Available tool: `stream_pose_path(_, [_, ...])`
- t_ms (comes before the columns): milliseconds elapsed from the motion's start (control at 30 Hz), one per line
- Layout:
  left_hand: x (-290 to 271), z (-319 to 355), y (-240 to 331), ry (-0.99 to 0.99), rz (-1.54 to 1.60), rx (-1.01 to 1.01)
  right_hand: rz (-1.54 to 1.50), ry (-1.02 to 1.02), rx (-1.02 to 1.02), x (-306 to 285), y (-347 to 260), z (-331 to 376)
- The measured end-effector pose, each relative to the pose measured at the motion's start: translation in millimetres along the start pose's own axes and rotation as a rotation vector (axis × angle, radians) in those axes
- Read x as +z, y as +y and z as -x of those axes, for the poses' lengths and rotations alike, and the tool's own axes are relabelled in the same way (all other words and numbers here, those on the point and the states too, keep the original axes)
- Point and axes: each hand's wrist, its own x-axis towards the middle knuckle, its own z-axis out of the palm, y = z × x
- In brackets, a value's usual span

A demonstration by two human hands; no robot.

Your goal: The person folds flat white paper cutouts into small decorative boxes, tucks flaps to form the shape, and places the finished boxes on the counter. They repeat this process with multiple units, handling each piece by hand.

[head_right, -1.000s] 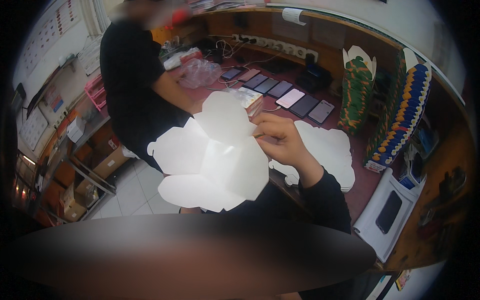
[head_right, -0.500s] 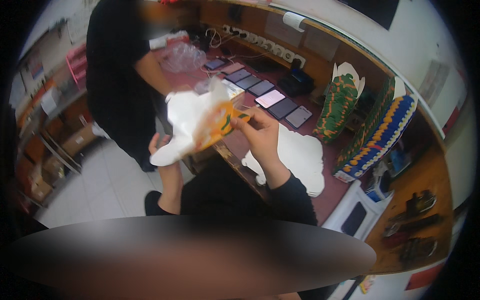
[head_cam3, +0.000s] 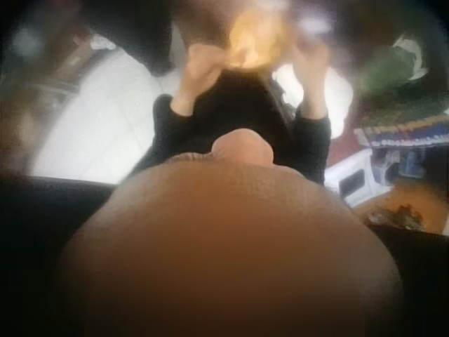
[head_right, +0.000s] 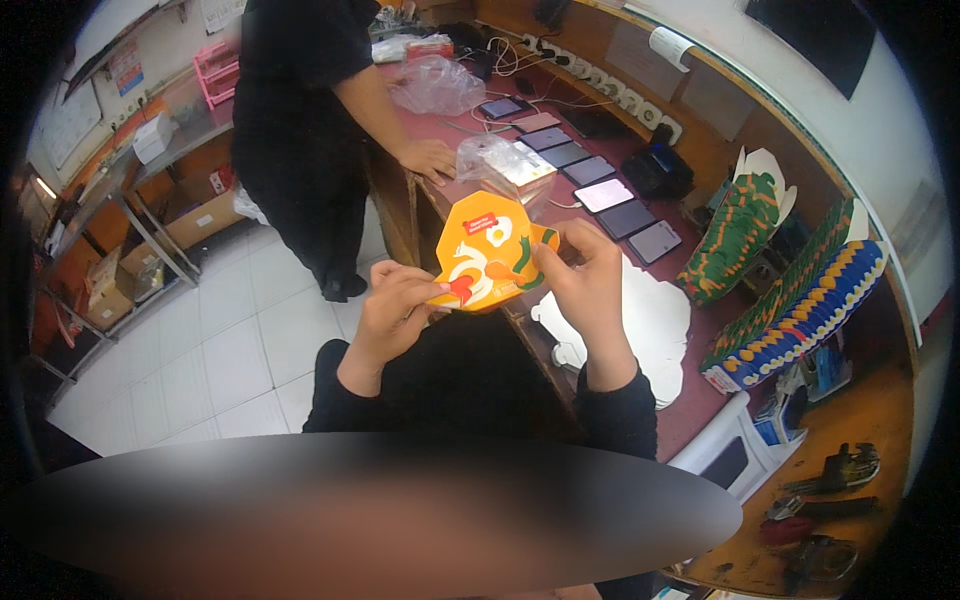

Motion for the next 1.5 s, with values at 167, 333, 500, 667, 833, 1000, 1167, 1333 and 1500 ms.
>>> stream_pose_path(167, [-6, 6, -1, 0.071, -0.136, 0.096, 0.082, -0.055, -0.065, 5, -9, 7])
stream_pose_path(333, [-8, 3, 8, 0.163, -0.160, 0.155, 0.099, 0.006, -0.241, 18, -20, 13])
stream_pose_path(500, [6, 8, 15, 0.214, 0.166, -0.141, 0.057, 0.200, -0.461, 32, -24, 17])
stream_pose_path(667, [15, 12, 10, 0.218, 0.496, -0.340, 0.039, 0.218, -0.531, 32, -20, 23])
stream_pose_path(833, [24, 17, 6, 0.142, 0.939, -0.529, 0.115, 0.255, -0.667, 36, -14, 23])
stream_pose_path(1000, [16, 22, 6, -0.053, 1.117, -0.493, 0.097, 0.223, -0.668, 36, -14, 21])
stream_pose_path(1167, [20, 13, 16, 0.082, 1.093, -0.441, 0.122, 0.074, -0.710, 28, -21, 25])
stream_pose_path(1333, [17, 11, 21, 0.196, 0.859, -0.313, -0.087, -0.070, -0.610, 36, -23, 25])
stream_pose_path(1500, [15, 14, 20, 0.224, 0.507, -0.191, -0.638, -0.230, -0.214, 41, -20, 22])
